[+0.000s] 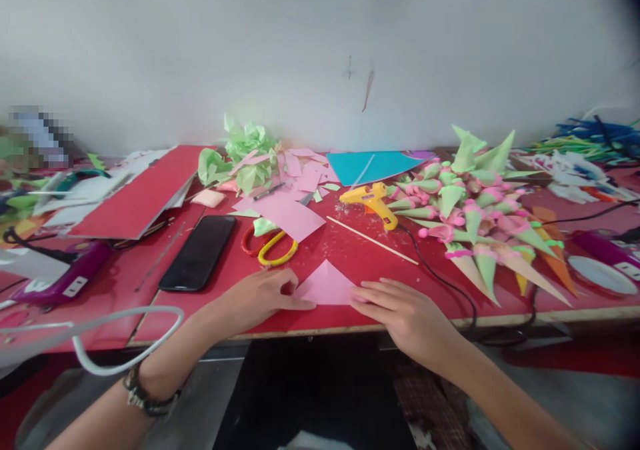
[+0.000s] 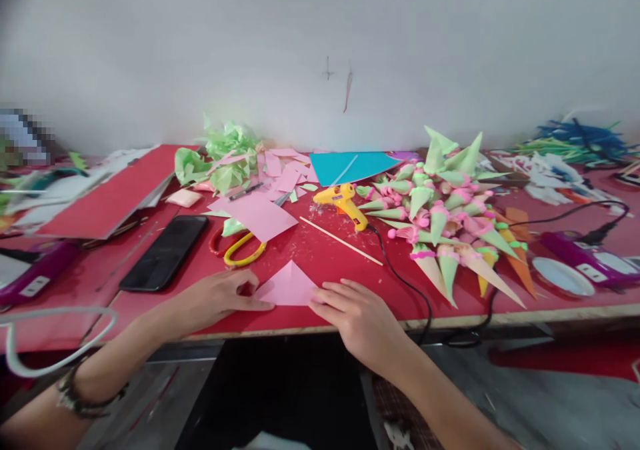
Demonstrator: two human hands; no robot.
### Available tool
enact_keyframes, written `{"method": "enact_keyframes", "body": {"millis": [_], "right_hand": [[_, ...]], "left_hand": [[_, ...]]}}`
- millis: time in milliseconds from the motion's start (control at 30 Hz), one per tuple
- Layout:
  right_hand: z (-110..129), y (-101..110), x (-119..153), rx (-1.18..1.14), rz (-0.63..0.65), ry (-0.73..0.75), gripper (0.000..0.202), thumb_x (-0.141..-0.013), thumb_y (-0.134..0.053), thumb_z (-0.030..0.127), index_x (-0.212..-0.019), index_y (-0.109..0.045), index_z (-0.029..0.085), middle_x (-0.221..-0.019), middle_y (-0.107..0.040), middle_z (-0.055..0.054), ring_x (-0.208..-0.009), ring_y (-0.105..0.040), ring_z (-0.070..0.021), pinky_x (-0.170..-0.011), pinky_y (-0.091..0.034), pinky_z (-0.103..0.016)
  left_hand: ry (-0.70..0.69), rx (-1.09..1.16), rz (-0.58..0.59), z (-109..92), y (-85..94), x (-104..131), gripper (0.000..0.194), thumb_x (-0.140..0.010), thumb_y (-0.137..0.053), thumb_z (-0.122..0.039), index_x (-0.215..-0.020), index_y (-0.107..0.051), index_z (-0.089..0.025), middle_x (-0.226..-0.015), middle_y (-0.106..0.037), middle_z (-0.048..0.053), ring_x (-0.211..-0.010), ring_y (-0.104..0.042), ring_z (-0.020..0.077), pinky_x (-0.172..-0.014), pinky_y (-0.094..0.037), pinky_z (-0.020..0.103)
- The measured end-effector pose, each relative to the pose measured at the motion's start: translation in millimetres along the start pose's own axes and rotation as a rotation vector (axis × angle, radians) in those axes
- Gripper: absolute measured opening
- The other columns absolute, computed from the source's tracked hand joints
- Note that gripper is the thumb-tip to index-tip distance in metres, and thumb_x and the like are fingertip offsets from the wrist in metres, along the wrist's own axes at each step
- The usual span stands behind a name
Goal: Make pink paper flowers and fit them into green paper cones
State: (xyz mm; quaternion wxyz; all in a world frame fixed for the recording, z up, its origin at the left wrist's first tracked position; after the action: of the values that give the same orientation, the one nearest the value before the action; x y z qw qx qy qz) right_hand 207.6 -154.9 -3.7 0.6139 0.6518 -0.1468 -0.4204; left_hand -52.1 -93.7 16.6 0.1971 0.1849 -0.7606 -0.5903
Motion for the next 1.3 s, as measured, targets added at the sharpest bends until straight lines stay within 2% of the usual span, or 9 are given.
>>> {"method": "enact_keyframes", "body": {"millis": [233,500,633,733,833,933,1000,1133,1300], "right_hand": [[2.9,7.4,10.1,0.05,-0.051,-0.072,0.041,-0.078,-0.035,0.003,-0.101,-0.064,0.019,-0.105,-0.064,-0.003,-0.1,-0.058,-0.0167,-0.083,-0.051,-0.031],[8.8,10.9,17.9,0.079,-0.07,-0.172,0.038,-0.076,-0.038,0.006,-0.1,-0.064,0.022,-0.1,-0.066,-0.003,-0.093,-0.061,-0.0152,-0.08,-0.052,-0.028],[8.4,9.7,14.3,0.088,-0.109,-0.233,0.033,-0.076,-0.037,0.007,-0.084,-0.067,0.02,-0.092,-0.068,-0.005,-0.083,-0.063,-0.0156,-0.072,-0.052,-0.028],[11.4,7.6,4.8,0.095,-0.207,-0.261,0.03,-0.077,-0.036,0.007,-0.071,-0.064,0.017,-0.092,-0.066,-0.008,-0.087,-0.06,-0.0185,-0.076,-0.049,-0.033],[22.4,3.0,-9.6,0.069,-0.216,-0.177,0.026,-0.08,-0.039,0.011,-0.09,-0.062,0.017,-0.105,-0.061,-0.01,-0.104,-0.052,-0.0208,-0.091,-0.041,-0.039],[35.0,-6.0,-21.0,0.017,-0.023,-0.08,0.041,-0.08,-0.048,0.031,-0.119,-0.048,0.019,-0.126,-0.047,-0.01,-0.119,-0.039,-0.0232,-0.096,-0.037,-0.041],[40.2,-11.8,-23.3,-0.004,0.038,-0.03,0.048,-0.078,-0.052,0.035,-0.123,-0.043,0.018,-0.128,-0.046,-0.01,-0.12,-0.038,-0.0229,-0.096,-0.036,-0.04],[41.5,-15.1,-19.9,-0.063,-0.024,-0.036,0.025,-0.081,-0.051,0.022,-0.105,-0.056,0.021,-0.107,-0.061,-0.004,-0.1,-0.053,-0.0168,-0.095,-0.036,-0.036],[41.3,-5.2,-24.4,-0.064,-0.134,-0.067,0.017,-0.085,-0.044,0.016,-0.081,-0.06,0.021,-0.071,-0.063,0.002,-0.069,-0.057,-0.0094,-0.094,-0.032,-0.035]], "left_hand": [[0.023,-0.145,-0.038,-2.5,-5.2,13.9,0.046,-0.086,-0.034,-0.015,-0.124,-0.038,-0.042,-0.107,-0.052,0.001,-0.09,-0.051,0.0146,-0.081,-0.039,0.026],[0.135,-0.071,-0.052,2.3,-3.7,42.1,0.045,-0.079,-0.039,-0.007,-0.115,-0.052,-0.032,-0.117,-0.054,0.0,-0.1,-0.053,0.0143,-0.088,-0.039,0.025],[0.145,-0.068,-0.075,-2.1,-2.8,43.5,0.049,-0.077,-0.039,-0.007,-0.117,-0.05,-0.032,-0.118,-0.054,0.001,-0.101,-0.053,0.0159,-0.09,-0.039,0.028],[0.153,-0.061,-0.106,-7.0,-2.1,43.1,0.049,-0.076,-0.039,-0.007,-0.117,-0.05,-0.032,-0.119,-0.053,0.0,-0.101,-0.052,0.0156,-0.09,-0.038,0.029],[0.185,-0.086,-0.151,-14.7,-1.1,39.5,0.036,-0.08,-0.042,-0.016,-0.111,-0.055,-0.029,-0.113,-0.056,0.001,-0.098,-0.054,0.0161,-0.087,-0.039,0.029],[0.211,-0.155,-0.223,-26.1,-2.5,31.4,0.023,-0.08,-0.047,-0.033,-0.095,-0.061,-0.023,-0.103,-0.06,0.004,-0.09,-0.055,0.019,-0.081,-0.04,0.033],[0.201,-0.189,-0.286,-34.7,-6.0,24.6,0.029,-0.077,-0.05,-0.042,-0.094,-0.06,-0.021,-0.105,-0.058,0.005,-0.092,-0.054,0.0211,-0.08,-0.039,0.035],[0.104,-0.211,-0.303,-48.1,-16.8,11.6,0.051,-0.069,-0.058,-0.049,-0.111,-0.049,-0.02,-0.11,-0.055,0.007,-0.097,-0.051,0.0223,-0.082,-0.038,0.035],[-0.021,-0.35,-0.382,-50.8,-18.7,-0.2,0.014,-0.085,-0.043,-0.024,-0.086,-0.056,-0.019,-0.075,-0.059,0.001,-0.067,-0.053,0.0137,-0.061,-0.036,0.027]]}}
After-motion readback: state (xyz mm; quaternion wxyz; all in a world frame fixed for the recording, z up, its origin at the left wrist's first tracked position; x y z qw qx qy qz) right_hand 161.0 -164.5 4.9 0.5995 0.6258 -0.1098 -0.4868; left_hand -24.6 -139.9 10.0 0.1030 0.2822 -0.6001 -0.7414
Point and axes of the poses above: each hand's wrist, its own x-axis away from the middle knuckle, its own y-axis out of the back of the hand, z = x × y, the point moved 1 cm from there along -x, towards the middle knuckle
